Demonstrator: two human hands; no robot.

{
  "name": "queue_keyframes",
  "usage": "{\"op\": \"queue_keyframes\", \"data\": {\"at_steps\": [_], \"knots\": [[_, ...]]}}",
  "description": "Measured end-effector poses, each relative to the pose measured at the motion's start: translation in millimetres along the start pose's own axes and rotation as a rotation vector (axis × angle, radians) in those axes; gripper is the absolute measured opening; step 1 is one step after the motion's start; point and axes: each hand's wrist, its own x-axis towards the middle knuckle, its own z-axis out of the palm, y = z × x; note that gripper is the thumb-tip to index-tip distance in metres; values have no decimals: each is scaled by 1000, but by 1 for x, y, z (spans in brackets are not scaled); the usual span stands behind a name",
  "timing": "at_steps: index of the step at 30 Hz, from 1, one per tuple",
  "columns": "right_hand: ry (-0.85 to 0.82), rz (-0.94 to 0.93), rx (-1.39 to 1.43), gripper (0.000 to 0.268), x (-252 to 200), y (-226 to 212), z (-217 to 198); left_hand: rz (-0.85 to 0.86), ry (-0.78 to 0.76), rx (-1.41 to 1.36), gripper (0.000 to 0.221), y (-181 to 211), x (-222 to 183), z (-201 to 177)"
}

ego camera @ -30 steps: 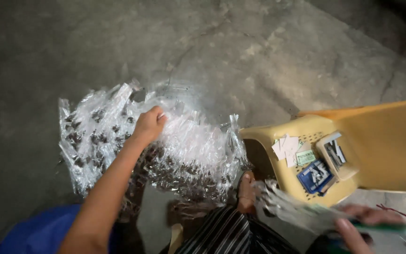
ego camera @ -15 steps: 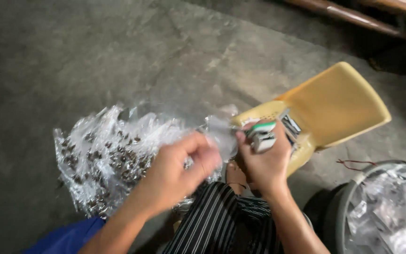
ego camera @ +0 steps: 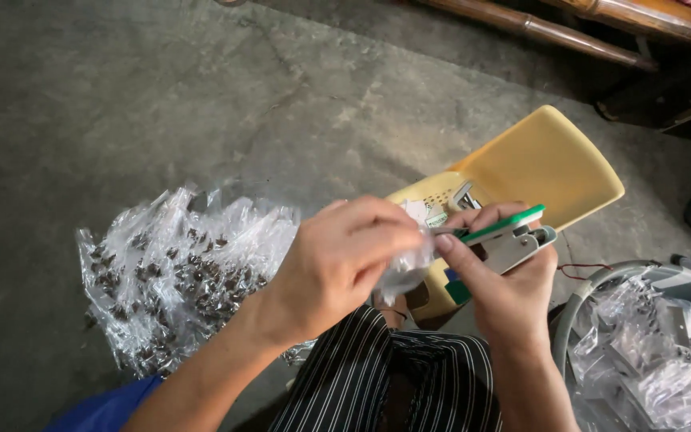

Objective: The person staples labels onto small plastic bags containing dark items by hand, using a stapler.

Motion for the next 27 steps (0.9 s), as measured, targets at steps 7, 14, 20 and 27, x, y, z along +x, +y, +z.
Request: {"op": "queue_keyframes", "data": {"at_steps": [7,14,20,27], "knots": [[60,27,94,30,-9,7,8,-198,35,-205,37,-5,-33,6],[48,-229,-178,29,-1,29,22,-452,304,-172,24,-30,-52,38],[237,-174,-64,20,11,64,45,-381,235,-82,20,-48,-65,57],[191,15,-118,42,28,93,76,-471,256,33,24,-49,-75,63]]}}
